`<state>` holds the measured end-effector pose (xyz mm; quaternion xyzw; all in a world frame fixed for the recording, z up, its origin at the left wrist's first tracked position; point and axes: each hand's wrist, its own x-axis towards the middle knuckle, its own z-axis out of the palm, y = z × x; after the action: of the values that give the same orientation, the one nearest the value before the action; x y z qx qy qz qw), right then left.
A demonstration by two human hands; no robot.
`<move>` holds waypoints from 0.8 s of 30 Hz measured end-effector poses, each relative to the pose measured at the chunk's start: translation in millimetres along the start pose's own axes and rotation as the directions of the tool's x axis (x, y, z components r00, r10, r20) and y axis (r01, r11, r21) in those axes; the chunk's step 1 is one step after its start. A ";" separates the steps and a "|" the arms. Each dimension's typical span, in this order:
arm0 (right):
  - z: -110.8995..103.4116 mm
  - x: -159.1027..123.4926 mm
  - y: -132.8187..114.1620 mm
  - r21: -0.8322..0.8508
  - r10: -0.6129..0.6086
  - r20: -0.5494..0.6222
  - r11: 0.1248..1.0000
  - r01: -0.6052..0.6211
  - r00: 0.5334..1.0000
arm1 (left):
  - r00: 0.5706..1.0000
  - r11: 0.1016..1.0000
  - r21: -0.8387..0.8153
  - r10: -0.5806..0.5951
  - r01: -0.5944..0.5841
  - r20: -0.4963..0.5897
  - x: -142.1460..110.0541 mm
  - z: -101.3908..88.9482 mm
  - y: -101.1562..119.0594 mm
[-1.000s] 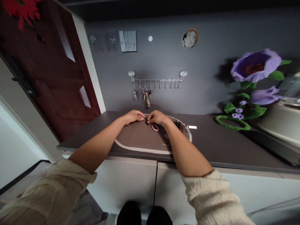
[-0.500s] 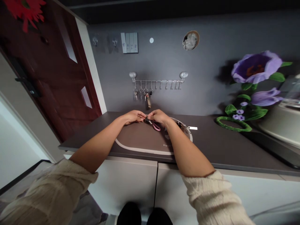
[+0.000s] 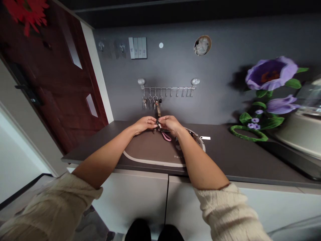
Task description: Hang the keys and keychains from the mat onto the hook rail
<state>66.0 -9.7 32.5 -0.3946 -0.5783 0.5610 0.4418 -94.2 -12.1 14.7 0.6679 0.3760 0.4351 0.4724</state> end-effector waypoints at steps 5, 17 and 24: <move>-1.1 1.4 0.4 0.046 -0.020 -0.025 0.999 0.021 0.999 | 0.996 0.998 0.026 0.063 -0.061 -0.059 1.3 0.0 1.0; 1.4 -1.5 -3.9 0.121 -0.061 -0.059 0.990 0.068 0.996 | 0.961 0.953 0.198 0.252 -0.227 -0.112 4.0 -0.1 -0.5; 2.4 -0.4 1.5 0.111 -0.016 -0.020 0.994 0.019 1.000 | 0.961 0.975 0.035 0.223 -0.221 -0.164 6.2 0.8 -0.4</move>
<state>63.8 -10.7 31.1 -0.3697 -0.5455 0.5845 0.4734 -91.4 -6.5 15.6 0.6711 0.3405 0.5365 0.3819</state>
